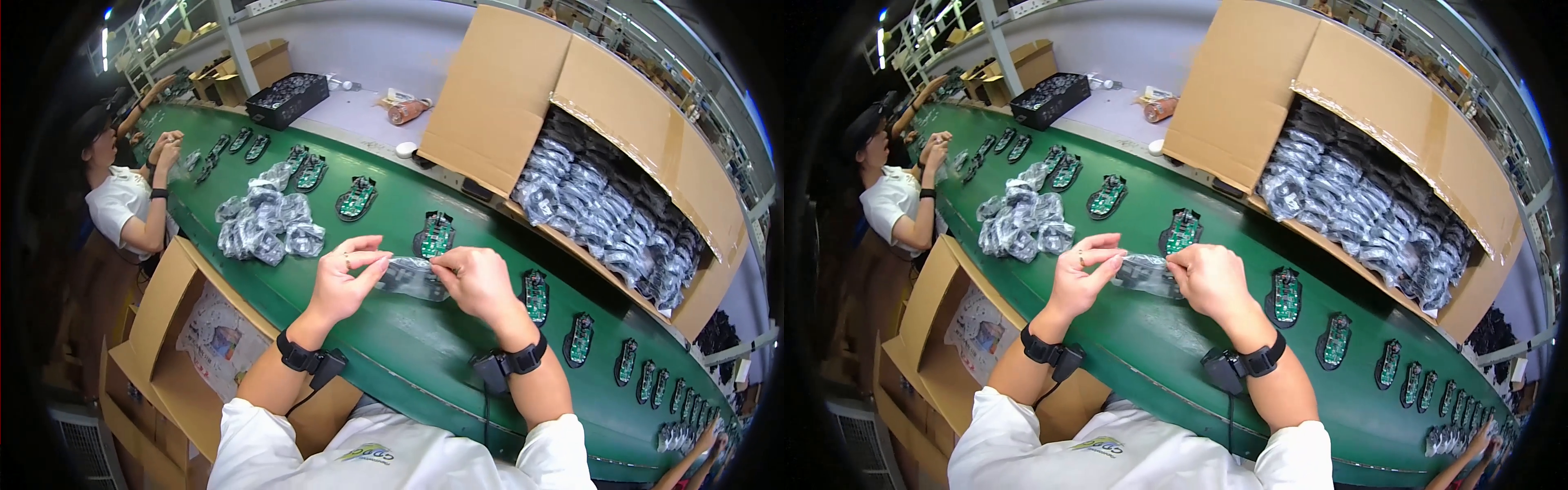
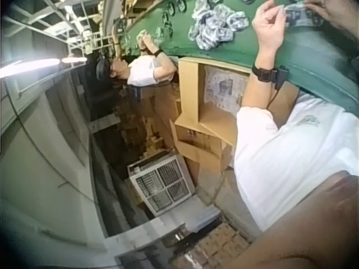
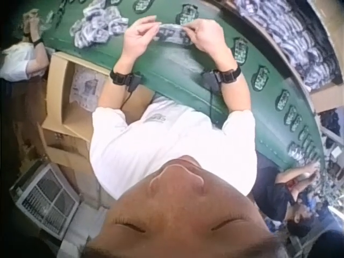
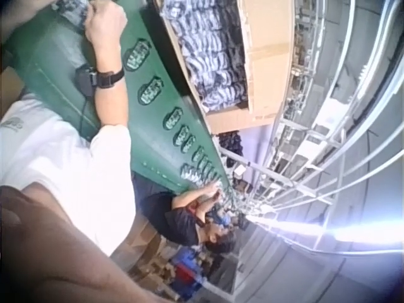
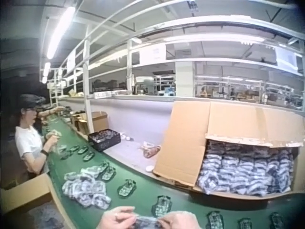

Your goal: Manually assemble and package computer mice on a production line.

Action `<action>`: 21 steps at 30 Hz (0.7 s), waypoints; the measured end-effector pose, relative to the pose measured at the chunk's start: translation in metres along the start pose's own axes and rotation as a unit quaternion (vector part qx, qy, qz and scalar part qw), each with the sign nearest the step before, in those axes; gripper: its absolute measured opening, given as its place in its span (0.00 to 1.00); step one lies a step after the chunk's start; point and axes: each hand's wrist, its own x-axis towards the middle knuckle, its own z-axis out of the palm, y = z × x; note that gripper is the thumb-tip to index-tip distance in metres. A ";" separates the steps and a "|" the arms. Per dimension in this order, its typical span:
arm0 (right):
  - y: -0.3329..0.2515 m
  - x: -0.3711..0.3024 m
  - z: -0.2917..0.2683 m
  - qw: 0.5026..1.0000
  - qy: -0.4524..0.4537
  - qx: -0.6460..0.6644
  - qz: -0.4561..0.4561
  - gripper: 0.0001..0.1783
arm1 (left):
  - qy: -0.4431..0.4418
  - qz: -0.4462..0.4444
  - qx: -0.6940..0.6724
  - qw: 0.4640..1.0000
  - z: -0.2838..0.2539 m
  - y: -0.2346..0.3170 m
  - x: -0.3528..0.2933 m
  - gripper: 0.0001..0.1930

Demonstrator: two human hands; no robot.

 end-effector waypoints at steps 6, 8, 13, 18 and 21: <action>-0.030 0.023 -0.012 0.984 0.050 0.168 -0.044 0.06 | 0.042 0.120 0.174 0.977 -0.032 0.043 0.006 0.09; -0.037 0.028 -0.005 0.968 0.103 0.221 -0.065 0.04 | 0.067 0.127 0.185 0.972 -0.041 0.055 0.007 0.09; -0.050 0.053 0.005 0.962 0.115 0.217 -0.121 0.04 | 0.090 0.096 0.165 0.977 -0.062 0.051 0.014 0.09; -0.040 0.069 0.037 0.952 0.187 0.213 -0.120 0.07 | 0.153 0.055 0.053 0.985 -0.071 0.008 0.028 0.12; -0.036 0.064 0.036 0.946 0.102 0.305 -0.046 0.10 | 0.184 -0.060 0.149 0.970 -0.084 -0.039 0.028 0.19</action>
